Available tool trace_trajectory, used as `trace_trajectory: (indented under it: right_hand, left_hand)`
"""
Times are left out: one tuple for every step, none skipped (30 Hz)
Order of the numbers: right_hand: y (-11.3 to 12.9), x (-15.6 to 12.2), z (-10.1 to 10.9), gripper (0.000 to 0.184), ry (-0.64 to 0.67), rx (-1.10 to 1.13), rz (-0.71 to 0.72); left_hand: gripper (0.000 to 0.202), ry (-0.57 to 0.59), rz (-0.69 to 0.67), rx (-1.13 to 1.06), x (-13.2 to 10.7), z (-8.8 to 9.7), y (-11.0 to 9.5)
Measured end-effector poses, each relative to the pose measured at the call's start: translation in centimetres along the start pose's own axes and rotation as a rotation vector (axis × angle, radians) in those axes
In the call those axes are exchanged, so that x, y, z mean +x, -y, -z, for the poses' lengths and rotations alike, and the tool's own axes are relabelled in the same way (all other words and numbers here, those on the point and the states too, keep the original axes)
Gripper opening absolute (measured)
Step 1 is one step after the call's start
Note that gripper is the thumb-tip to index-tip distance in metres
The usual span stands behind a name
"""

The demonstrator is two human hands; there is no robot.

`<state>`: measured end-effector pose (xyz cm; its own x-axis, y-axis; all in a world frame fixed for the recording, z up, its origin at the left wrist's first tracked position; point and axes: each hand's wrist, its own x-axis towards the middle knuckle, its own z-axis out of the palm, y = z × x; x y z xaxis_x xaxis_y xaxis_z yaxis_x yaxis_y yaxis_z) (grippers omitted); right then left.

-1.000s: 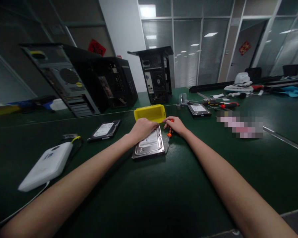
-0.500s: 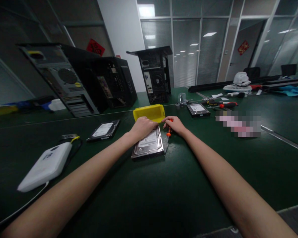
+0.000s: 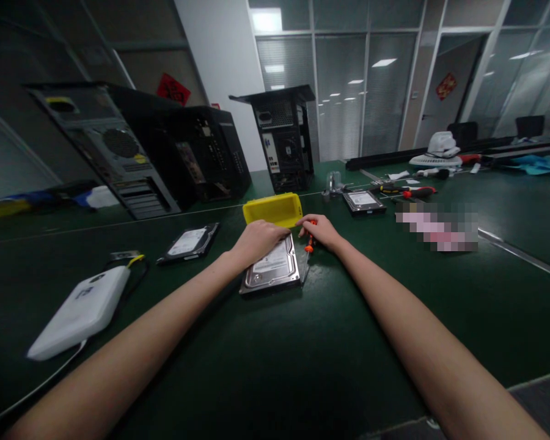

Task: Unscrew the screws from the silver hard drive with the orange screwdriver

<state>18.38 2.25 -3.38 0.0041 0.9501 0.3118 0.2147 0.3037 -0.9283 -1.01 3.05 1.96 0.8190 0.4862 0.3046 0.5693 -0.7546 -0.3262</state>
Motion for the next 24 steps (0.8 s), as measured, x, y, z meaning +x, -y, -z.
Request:
trace_trajectory:
  right_hand:
    - [0.0, 0.0, 0.0, 0.03, -0.001, 0.001, -0.004]
    - [-0.1, 0.0, 0.0, 0.03, -0.004, 0.006, -0.01]
    - [-0.1, 0.0, 0.0, 0.03, -0.008, 0.02, -0.017]
    - [-0.1, 0.1, 0.0, 0.03, -0.016, 0.047, -0.028]
    - [-0.1, 0.1, 0.1, 0.029, -0.029, 0.089, -0.042]
    - [-0.1, 0.1, 0.2, 0.029, -0.051, 0.15, -0.057]
    - [0.0, 0.1, 0.4, 0.03, -0.082, 0.227, -0.076]
    - [0.0, 0.2, 0.6, 0.031, -0.117, 0.312, -0.096]
    - [0.0, 0.2, 0.8, 0.033, -0.151, 0.397, -0.115]
    - [0.1, 0.2, 1.1, 0.034, -0.176, 0.474, -0.134]
    - [0.1, 0.3, 1.3, 0.033, -0.192, 0.534, -0.153]
    - [0.2, 0.3, 1.5, 0.032, -0.199, 0.579, -0.173]
    - [0.2, 0.3, 1.6, 0.03, -0.205, 0.617, -0.194]
    - [0.3, 0.3, 1.8, 0.027, -0.209, 0.655, -0.208]
    - [0.3, 0.3, 1.9, 0.025, -0.207, 0.699, -0.218]
    - [0.3, 0.3, 2.0, 0.022, -0.199, 0.75, -0.224]
    - [0.3, 0.3, 2.2, 0.02, -0.182, 0.804, -0.229]
    - [0.3, 0.3, 2.4, 0.017, -0.16, 0.859, -0.238]
    - [0.3, 0.4, 2.7, 0.016, -0.137, 0.911, -0.255]
    - [0.2, 0.5, 3.0, 0.015, -0.123, 0.966, -0.284]
    - [0.1, 0.6, 3.3, 0.016, -0.119, 1.019, -0.314]
    - [-0.1, 0.7, 3.6, 0.016, -0.135, 1.078, -0.34]
    - [-0.2, 0.9, 3.9, 0.017, -0.168, 1.151, -0.348]
    - [-0.4, 1.2, 4.0, 0.019, -0.203, 1.192, -0.331]
  left_hand:
    - [0.027, -0.002, 0.013, -0.007, 0.0, -0.1, 0.0]
    - [0.027, -0.004, 0.027, -0.016, -0.1, -0.2, 0.0]
    - [0.028, -0.007, 0.042, -0.029, -0.1, -0.2, 0.0]
    - [0.029, -0.011, 0.055, -0.047, -0.1, -0.3, 0.0]
    - [0.03, -0.014, 0.068, -0.07, -0.1, -0.3, 0.1]
    - [0.03, -0.017, 0.079, -0.096, -0.2, -0.4, 0.1]
    - [0.031, -0.018, 0.09, -0.124, -0.3, -0.4, 0.1]
    - [0.031, -0.017, 0.101, -0.154, -0.3, -0.4, 0.2]
    - [0.031, -0.017, 0.112, -0.187, -0.4, -0.5, 0.2]
    - [0.031, -0.019, 0.126, -0.222, -0.4, -0.5, 0.2]
    - [0.031, -0.021, 0.141, -0.26, -0.5, -0.6, 0.2]
    - [0.032, -0.024, 0.156, -0.299, -0.5, -0.7, 0.3]
    - [0.032, -0.026, 0.173, -0.338, -0.6, -0.7, 0.3]
    - [0.033, -0.025, 0.191, -0.374, -0.6, -0.8, 0.3]
    - [0.033, -0.023, 0.208, -0.405, -0.6, -0.9, 0.4]
    - [0.034, -0.021, 0.223, -0.43, -0.6, -1.0, 0.5]
    - [0.034, -0.02, 0.236, -0.45, -0.7, -1.1, 0.5]
    - [0.035, -0.019, 0.247, -0.466, -0.7, -1.2, 0.6]
    - [0.035, -0.018, 0.252, -0.48, -0.6, -1.3, 0.6]
    - [0.035, -0.018, 0.253, -0.493, -0.6, -1.3, 0.7]
    - [0.035, -0.019, 0.252, -0.506, -0.6, -1.4, 0.7]
    - [0.036, -0.019, 0.248, -0.519, -0.6, -1.5, 0.7]
    - [0.036, -0.022, 0.239, -0.534, -0.6, -1.6, 0.8]
    - [0.037, -0.027, 0.228, -0.55, -0.6, -1.6, 0.8]
